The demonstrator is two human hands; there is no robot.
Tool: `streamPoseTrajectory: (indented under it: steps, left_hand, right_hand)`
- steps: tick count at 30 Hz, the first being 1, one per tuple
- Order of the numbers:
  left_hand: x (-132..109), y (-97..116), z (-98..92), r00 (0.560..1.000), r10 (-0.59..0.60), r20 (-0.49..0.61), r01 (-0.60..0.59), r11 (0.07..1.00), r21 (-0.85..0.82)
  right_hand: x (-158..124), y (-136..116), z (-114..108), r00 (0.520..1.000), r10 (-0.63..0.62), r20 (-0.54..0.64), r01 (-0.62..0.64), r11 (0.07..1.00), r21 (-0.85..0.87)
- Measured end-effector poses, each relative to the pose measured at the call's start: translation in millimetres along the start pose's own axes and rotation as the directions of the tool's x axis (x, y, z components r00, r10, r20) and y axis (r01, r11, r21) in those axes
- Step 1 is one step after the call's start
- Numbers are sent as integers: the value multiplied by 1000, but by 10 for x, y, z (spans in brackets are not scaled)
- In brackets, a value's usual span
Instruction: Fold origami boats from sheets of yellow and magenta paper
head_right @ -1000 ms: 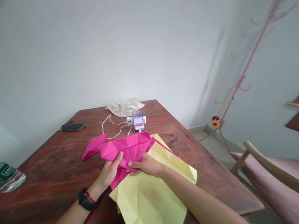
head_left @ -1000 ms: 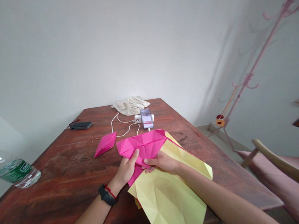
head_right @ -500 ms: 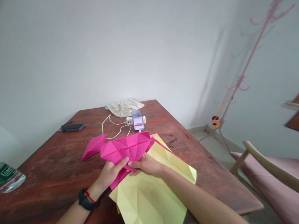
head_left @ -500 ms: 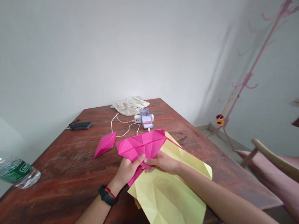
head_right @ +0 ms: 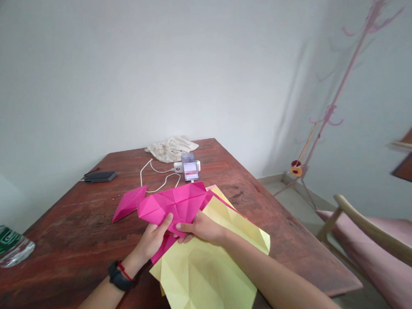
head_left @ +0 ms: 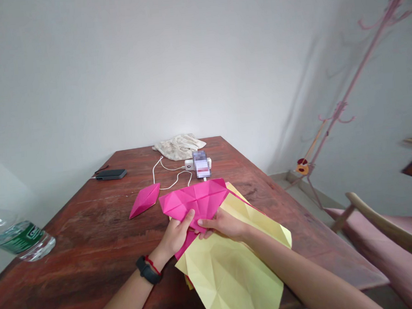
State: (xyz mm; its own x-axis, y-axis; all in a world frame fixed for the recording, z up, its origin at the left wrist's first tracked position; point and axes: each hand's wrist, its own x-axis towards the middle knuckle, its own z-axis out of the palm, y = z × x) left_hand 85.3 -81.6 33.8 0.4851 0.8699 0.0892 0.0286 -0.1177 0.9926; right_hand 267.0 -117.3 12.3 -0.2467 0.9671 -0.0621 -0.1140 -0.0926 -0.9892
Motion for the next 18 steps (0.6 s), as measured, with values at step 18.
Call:
streamPoseTrajectory:
  steps: [18]
  left_hand:
    - [97,-70,-91,979,-3,-203,-14,996,-83]
  right_hand:
    - [64,-63,1,977,-84,-198,97,994,56]
